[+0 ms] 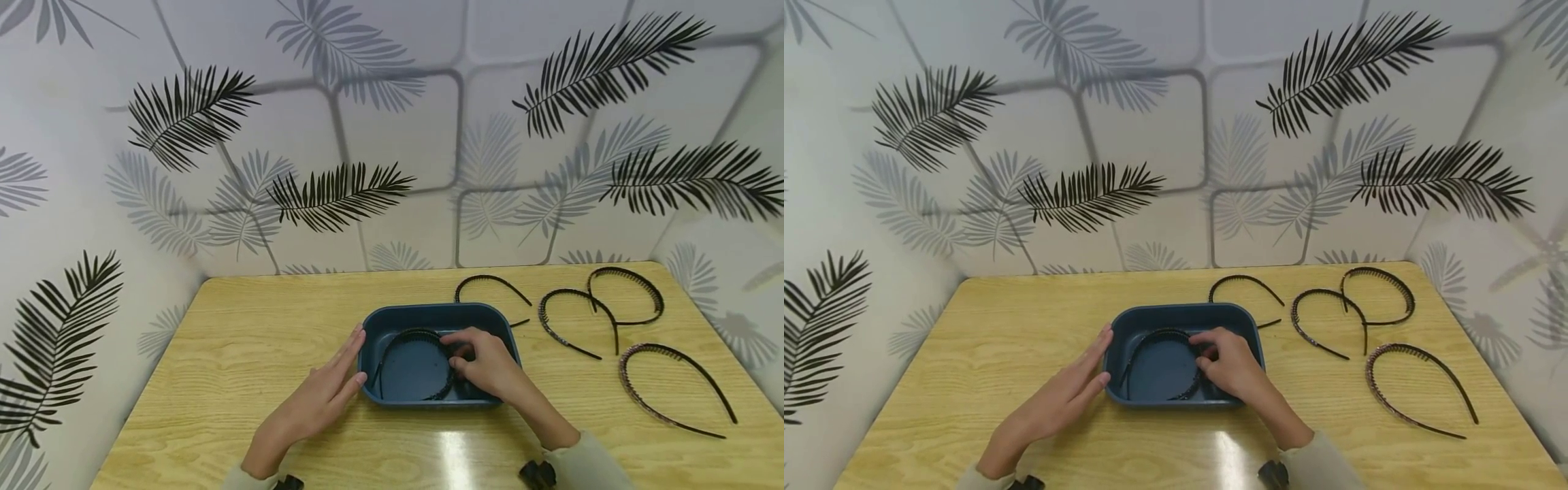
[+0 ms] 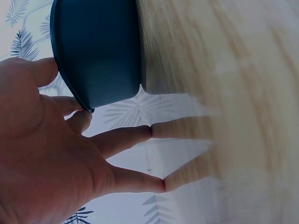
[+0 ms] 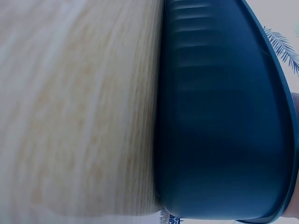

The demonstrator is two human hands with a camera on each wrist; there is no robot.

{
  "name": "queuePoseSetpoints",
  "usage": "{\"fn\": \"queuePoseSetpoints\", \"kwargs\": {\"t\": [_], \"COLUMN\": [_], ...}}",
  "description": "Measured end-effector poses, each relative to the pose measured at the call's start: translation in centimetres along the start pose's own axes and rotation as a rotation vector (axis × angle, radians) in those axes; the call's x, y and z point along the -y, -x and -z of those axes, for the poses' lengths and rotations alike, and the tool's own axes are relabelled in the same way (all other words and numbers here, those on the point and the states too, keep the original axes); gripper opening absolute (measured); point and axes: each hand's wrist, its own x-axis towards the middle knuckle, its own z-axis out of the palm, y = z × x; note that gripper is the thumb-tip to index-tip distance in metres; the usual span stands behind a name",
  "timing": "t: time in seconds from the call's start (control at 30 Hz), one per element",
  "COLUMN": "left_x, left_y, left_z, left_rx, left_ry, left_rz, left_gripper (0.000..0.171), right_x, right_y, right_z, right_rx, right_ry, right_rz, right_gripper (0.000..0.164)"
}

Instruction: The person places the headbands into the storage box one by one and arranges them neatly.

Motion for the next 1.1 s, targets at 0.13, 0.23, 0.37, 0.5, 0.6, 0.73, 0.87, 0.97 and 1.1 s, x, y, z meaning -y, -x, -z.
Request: {"fn": "queuePoseSetpoints", "kwargs": {"t": [0.13, 0.23, 0.37, 0.5, 0.6, 0.73, 0.87, 0.97, 1.1], "left_x": [0.1, 0.1, 0.2, 0.2, 0.2, 0.2, 0.1, 0.1, 0.1], "left_y": [0.0, 0.0, 0.1, 0.0, 0.0, -0.1, -0.2, -0.3, -0.1], "left_z": [0.0, 0.0, -0.1, -0.2, -0.1, -0.5, -0.7, -0.7, -0.5], "left_rx": [0.000, 0.002, -0.002, -0.009, -0.011, -0.004, -0.003, -0.008, -0.024], "left_ry": [0.007, 0.013, 0.014, 0.011, 0.001, 0.001, 0.007, 0.014, 0.012], "left_rz": [-0.005, -0.008, -0.011, -0.022, -0.026, -0.019, -0.023, -0.033, -0.040], "left_gripper": [0.066, 0.066, 0.066, 0.066, 0.066, 0.066, 0.066, 0.066, 0.066], "right_x": [0.0, 0.0, 0.0, -0.3, -0.4, -0.6, -0.7, -0.8, -0.9], "right_y": [0.1, 0.1, 0.2, 0.1, 0.1, 0.5, 0.8, 0.8, 0.5], "right_z": [0.0, 0.0, 0.1, 0.3, 0.6, 1.3, 2.0, 2.6, 3.4], "right_rx": [-0.025, -0.037, -0.055, -0.086, -0.077, -0.039, -0.027, -0.029, -0.027], "right_ry": [0.019, 0.020, -0.003, -0.042, -0.114, -0.246, -0.311, -0.332, -0.351], "right_rz": [0.015, 0.035, 0.067, 0.072, 0.094, 0.125, 0.160, 0.190, 0.223], "right_gripper": [0.032, 0.032, 0.031, 0.030, 0.029, 0.030, 0.031, 0.033, 0.034]}}
